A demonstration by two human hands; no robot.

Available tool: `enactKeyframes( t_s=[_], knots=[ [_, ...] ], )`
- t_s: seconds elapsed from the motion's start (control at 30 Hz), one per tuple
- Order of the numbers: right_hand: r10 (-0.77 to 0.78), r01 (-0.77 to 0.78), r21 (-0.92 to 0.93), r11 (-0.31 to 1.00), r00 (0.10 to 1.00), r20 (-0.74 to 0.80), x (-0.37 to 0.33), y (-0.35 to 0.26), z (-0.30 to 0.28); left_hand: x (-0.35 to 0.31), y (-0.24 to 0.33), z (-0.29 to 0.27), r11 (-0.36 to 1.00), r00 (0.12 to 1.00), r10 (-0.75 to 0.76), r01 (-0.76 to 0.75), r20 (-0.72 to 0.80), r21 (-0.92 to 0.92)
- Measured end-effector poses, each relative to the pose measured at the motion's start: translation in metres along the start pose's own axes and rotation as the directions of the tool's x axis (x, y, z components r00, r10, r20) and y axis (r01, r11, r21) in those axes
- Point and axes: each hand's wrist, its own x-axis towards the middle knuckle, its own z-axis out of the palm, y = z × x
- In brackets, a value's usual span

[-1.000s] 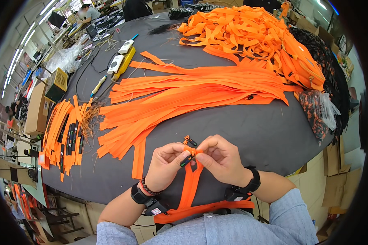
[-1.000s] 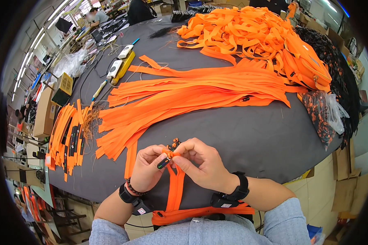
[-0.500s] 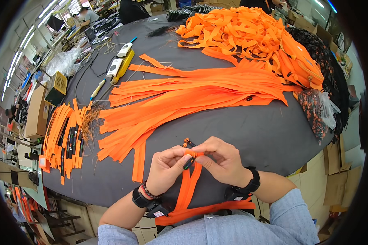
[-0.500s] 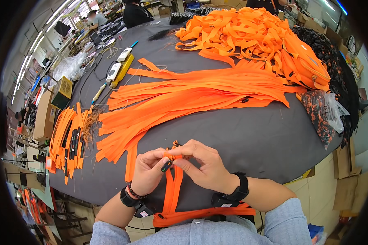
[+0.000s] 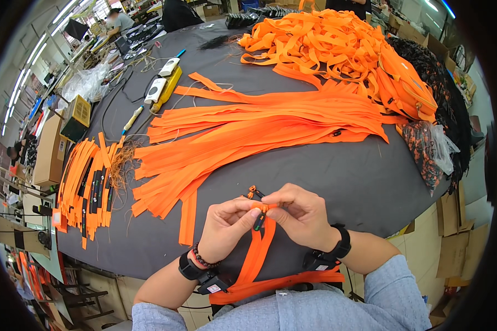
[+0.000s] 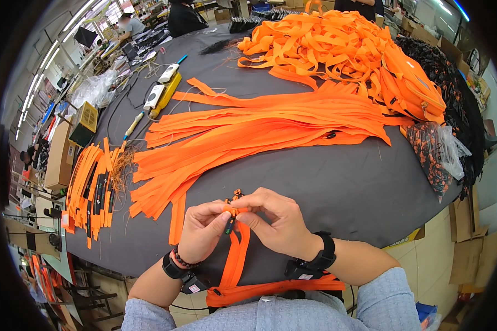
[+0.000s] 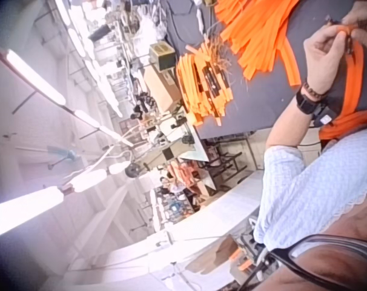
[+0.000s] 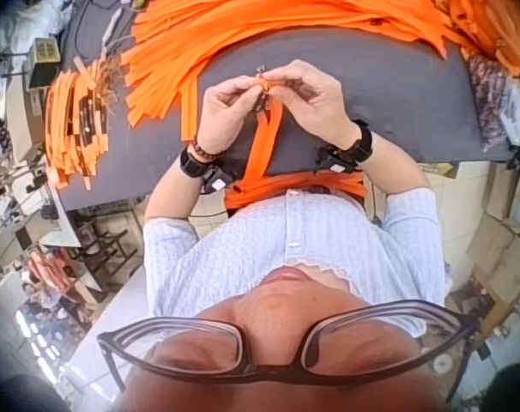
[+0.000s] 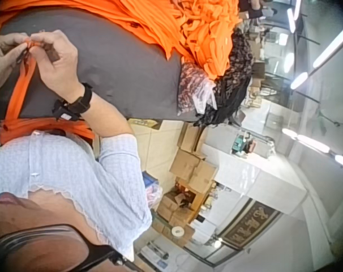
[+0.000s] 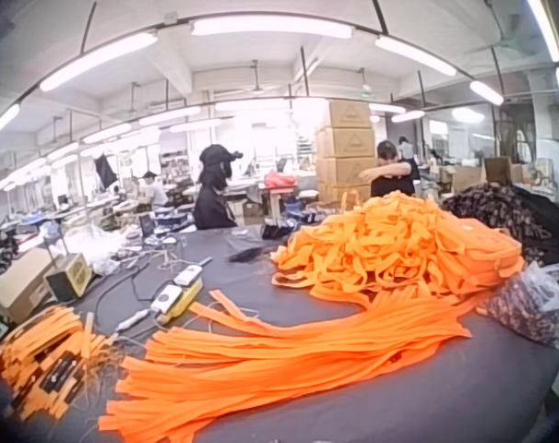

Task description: Manually attaching plastic zipper pulls and sliders onto orange nylon straps.

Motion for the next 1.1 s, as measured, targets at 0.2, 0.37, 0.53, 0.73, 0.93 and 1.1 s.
enactKeyframes(
  t_s=[0.2, 0.37, 0.53, 0.73, 0.93, 1.1],
  knots=[
    [-0.023, 0.023, -0.003, 1.0, 1.0, -0.012, 0.001, -0.001, 0.002, 0.0, 0.001, 0.002, 1.0, 1.0, 0.003, -0.003, -0.018, 0.001],
    [-0.062, 0.061, -0.133, 0.989, 0.998, -0.008, 0.001, 0.003, 0.0, -0.001, 0.0, 0.0, 1.0, 1.0, -0.014, 0.014, -0.023, 0.021],
    [-0.047, 0.04, -0.1, 0.994, 0.997, -0.067, 0.002, 0.003, 0.003, 0.0, -0.004, 0.001, 1.0, 0.999, -0.008, 0.009, -0.034, 0.009],
    [-0.02, 0.017, -0.046, 0.999, 0.998, -0.065, 0.001, 0.01, 0.001, 0.002, -0.004, -0.001, 0.998, 0.999, 0.026, -0.025, -0.025, 0.059],
    [-0.016, 0.017, 0.022, 1.0, 0.999, -0.03, 0.004, 0.01, -0.002, 0.004, -0.001, 0.003, 0.999, 0.998, -0.009, 0.012, -0.065, 0.051],
    [-0.05, 0.05, -0.033, 0.998, 0.999, 0.021, 0.006, 0.008, -0.004, 0.003, -0.002, 0.002, 0.999, 0.998, 0.005, -0.002, -0.062, 0.045]
  ],
)
